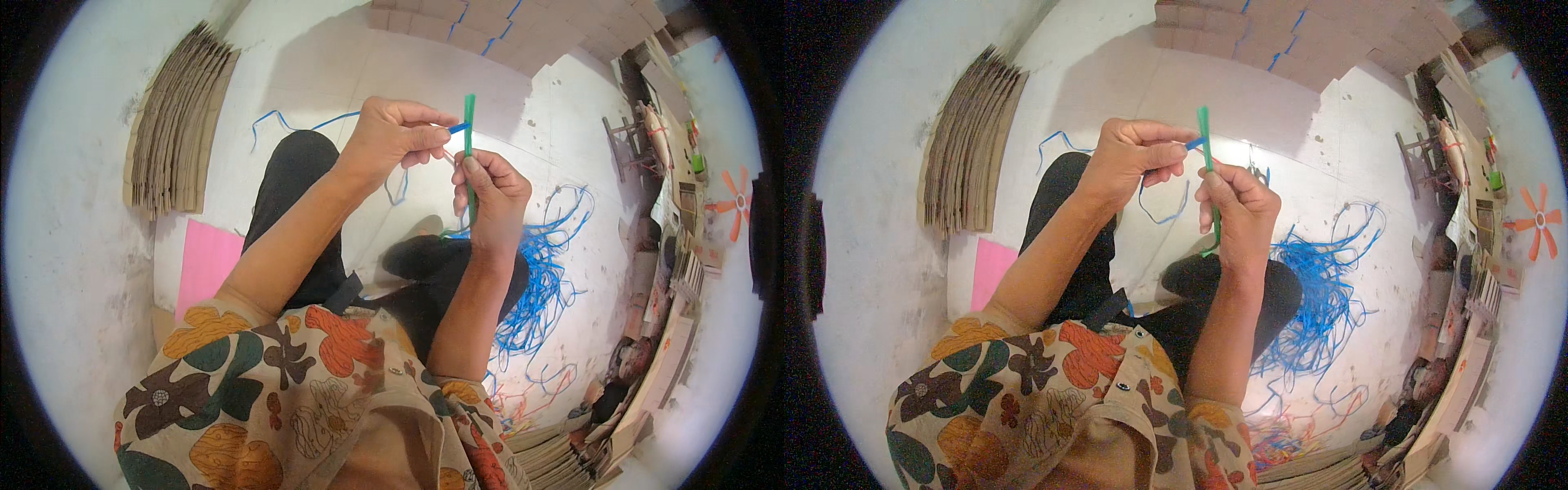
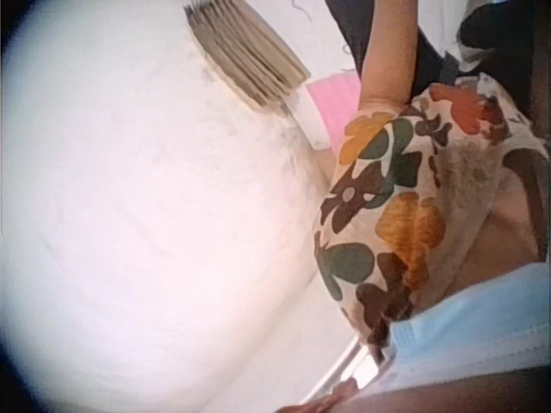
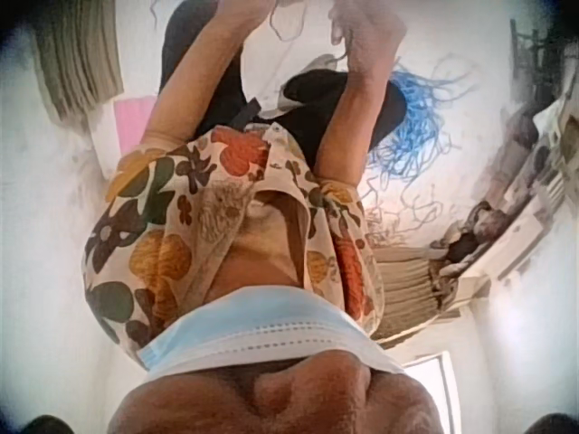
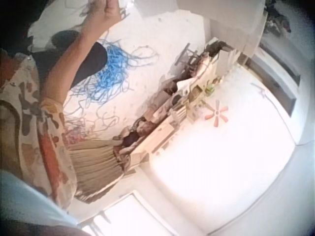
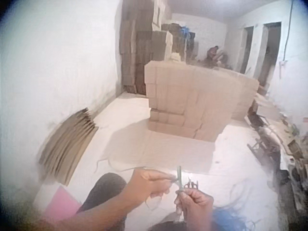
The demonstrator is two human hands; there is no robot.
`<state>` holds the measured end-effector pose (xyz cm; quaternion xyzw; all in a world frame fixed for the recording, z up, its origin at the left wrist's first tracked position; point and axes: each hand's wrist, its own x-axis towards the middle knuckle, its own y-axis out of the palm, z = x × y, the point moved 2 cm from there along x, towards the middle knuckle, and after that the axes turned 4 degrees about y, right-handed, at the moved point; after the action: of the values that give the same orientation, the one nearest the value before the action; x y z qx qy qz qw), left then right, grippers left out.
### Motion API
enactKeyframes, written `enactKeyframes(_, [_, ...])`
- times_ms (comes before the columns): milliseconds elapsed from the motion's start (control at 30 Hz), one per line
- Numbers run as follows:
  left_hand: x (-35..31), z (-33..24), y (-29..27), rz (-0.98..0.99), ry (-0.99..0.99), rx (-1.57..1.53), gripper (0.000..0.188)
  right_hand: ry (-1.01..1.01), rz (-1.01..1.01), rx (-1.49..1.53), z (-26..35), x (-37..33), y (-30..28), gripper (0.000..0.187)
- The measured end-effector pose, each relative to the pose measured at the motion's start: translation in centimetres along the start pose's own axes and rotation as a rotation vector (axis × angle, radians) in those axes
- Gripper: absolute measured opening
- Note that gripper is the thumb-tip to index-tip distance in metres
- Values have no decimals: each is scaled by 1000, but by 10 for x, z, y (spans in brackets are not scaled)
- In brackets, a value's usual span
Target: The person sits on the floor and bundles stacks of flat cardboard pieces using blue plastic strips. They wrap the strips around the stacks, tie knots, and trim the excess with scissors. The person also ties together loose strips of different colors.
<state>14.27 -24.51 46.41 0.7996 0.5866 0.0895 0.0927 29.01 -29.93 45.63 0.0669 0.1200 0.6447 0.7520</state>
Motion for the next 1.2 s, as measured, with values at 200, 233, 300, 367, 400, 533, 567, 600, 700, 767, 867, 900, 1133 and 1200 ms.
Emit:
enactKeyframes(200, [-13, -11, 11, 30, 13, -15, 18, 45, 18, -45, 6, -17, -3, 11])
enactKeyframes(233, [-13, -12, 12, 28, 20, -16, 16, 47, 33, -65, 6, -19, -3, 11])
enactKeyframes(300, [-13, -8, 10, 67, 71, -47, 12, 24, 49, -71, 5, -23, -3, 10])
enactKeyframes(367, [-15, -6, 10, 82, 91, -61, 9, 12, 56, -88, 5, -26, -4, 10])
enactKeyframes(400, [-17, -8, 12, 77, 86, -60, 9, 10, 54, -103, 5, -27, -4, 10])
enactKeyframes(533, [-19, -9, 11, 97, 55, -61, 9, 17, 55, -120, 1, -28, -8, 10])
enactKeyframes(567, [-20, -9, 10, 86, 55, -51, 9, 21, 62, -127, 1, -29, -8, 10])
enactKeyframes(600, [-21, -9, 9, 75, 54, -41, 10, 25, 69, -134, 0, -29, -8, 10])
enactKeyframes(700, [-21, -6, 6, -27, 84, 5, 11, -53, 38, -193, 1, -31, -9, 11])
enactKeyframes(767, [-17, -4, 3, -69, 115, 22, 12, -148, -13, -285, 4, -34, -13, 13])
enactKeyframes(867, [-13, -5, 1, -64, 137, 39, 12, -364, -35, -469, 10, -37, -24, 16])
enactKeyframes(900, [-12, -4, 1, -69, 127, 60, 12, -474, 6, -520, 14, -36, -25, 17])
enactKeyframes(1133, [-22, 1, 22, 158, -24, 57, 10, -613, 33, -412, 22, -26, -8, 14])
enactKeyframes(1200, [-21, 5, 23, 222, -17, -2, 12, -544, -37, -408, 19, -26, -5, 13])
